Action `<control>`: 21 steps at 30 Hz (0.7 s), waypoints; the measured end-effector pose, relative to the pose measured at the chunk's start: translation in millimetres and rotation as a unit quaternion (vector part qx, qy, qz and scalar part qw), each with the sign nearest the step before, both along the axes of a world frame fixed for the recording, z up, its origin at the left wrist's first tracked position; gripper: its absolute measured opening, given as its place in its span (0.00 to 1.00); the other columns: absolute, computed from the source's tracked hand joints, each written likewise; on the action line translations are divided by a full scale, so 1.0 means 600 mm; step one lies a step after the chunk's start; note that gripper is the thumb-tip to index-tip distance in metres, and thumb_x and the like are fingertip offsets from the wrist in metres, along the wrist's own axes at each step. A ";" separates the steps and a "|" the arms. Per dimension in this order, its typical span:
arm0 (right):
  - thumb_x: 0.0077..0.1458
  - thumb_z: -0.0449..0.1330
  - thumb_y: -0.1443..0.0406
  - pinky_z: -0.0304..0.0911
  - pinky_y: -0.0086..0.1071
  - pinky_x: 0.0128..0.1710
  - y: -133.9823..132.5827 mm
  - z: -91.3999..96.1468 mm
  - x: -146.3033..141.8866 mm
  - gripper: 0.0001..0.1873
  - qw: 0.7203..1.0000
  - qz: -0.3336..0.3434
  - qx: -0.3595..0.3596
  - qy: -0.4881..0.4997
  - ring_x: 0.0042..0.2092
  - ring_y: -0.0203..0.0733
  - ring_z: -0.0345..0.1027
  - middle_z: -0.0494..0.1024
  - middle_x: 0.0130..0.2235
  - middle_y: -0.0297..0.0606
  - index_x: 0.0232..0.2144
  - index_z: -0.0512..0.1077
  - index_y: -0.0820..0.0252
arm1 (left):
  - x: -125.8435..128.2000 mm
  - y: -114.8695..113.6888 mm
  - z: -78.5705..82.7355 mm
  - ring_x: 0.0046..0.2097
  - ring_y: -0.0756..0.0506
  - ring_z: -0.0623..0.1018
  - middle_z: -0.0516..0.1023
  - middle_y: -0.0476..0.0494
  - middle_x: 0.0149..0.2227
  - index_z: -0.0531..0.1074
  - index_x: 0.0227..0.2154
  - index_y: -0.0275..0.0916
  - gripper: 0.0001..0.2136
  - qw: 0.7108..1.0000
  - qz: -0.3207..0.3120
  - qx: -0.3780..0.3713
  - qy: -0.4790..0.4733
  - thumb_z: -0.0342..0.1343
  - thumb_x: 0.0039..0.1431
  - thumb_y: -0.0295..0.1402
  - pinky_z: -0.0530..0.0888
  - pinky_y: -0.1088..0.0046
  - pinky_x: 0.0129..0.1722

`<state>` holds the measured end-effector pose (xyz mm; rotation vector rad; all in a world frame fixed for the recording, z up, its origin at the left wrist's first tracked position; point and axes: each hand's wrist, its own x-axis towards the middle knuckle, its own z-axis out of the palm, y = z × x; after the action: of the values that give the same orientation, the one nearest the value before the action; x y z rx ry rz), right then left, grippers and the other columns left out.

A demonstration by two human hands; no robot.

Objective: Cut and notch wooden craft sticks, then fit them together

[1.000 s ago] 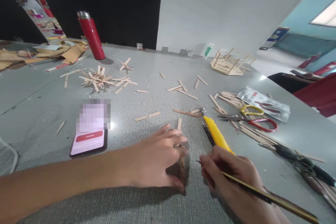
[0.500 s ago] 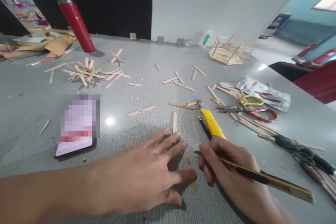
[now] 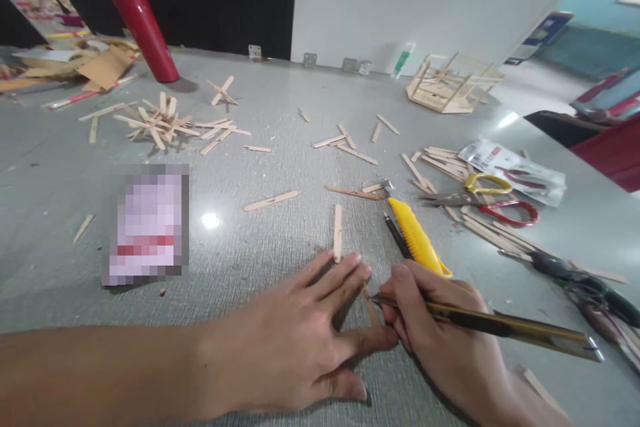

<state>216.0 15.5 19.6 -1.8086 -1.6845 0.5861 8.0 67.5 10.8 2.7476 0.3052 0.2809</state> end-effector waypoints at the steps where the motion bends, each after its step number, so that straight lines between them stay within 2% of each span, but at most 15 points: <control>1: 0.71 0.49 0.54 0.59 0.30 0.20 0.001 -0.001 -0.001 0.28 1.000 0.002 0.017 -0.011 0.17 0.32 0.63 0.70 0.16 0.30 0.19 0.65 0.54 | 0.000 -0.001 0.000 0.73 0.27 0.46 0.50 0.20 0.72 0.63 0.66 0.42 0.25 1.000 0.000 0.002 0.000 0.46 0.73 0.47 0.53 0.45 0.69; 7: 0.71 0.50 0.56 0.59 0.29 0.22 0.008 -0.005 -0.003 0.27 0.999 0.020 0.028 -0.010 0.18 0.32 0.62 0.69 0.16 0.28 0.19 0.65 0.54 | 0.000 -0.004 -0.002 0.72 0.25 0.50 0.55 0.17 0.70 0.62 0.67 0.37 0.27 0.999 0.014 0.036 -0.004 0.43 0.73 0.48 0.53 0.43 0.69; 11: 0.72 0.49 0.56 0.59 0.28 0.21 0.009 -0.005 -0.007 0.26 0.999 0.027 0.021 -0.003 0.18 0.32 0.61 0.69 0.17 0.28 0.20 0.65 0.55 | 0.001 -0.008 -0.005 0.72 0.25 0.48 0.54 0.14 0.69 0.63 0.66 0.35 0.28 0.999 0.017 0.040 -0.004 0.42 0.73 0.48 0.52 0.46 0.70; 17: 0.71 0.50 0.56 0.59 0.28 0.22 0.008 -0.005 -0.010 0.25 0.999 0.027 0.020 -0.003 0.19 0.32 0.60 0.68 0.18 0.28 0.20 0.63 0.54 | 0.001 -0.008 -0.002 0.72 0.28 0.46 0.52 0.18 0.71 0.58 0.69 0.46 0.25 1.000 0.005 0.020 -0.014 0.44 0.74 0.46 0.55 0.49 0.70; 21: 0.72 0.50 0.57 0.59 0.27 0.21 0.007 -0.006 -0.009 0.25 0.999 0.037 0.016 -0.003 0.19 0.31 0.60 0.68 0.18 0.27 0.21 0.63 0.54 | 0.003 -0.008 -0.002 0.72 0.28 0.46 0.52 0.17 0.71 0.60 0.68 0.45 0.25 1.000 0.005 0.017 -0.011 0.45 0.73 0.46 0.54 0.49 0.70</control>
<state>210.3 19.7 15.9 -1.7331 -1.7613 0.5832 9.5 62.8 9.6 2.7755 0.3125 0.3222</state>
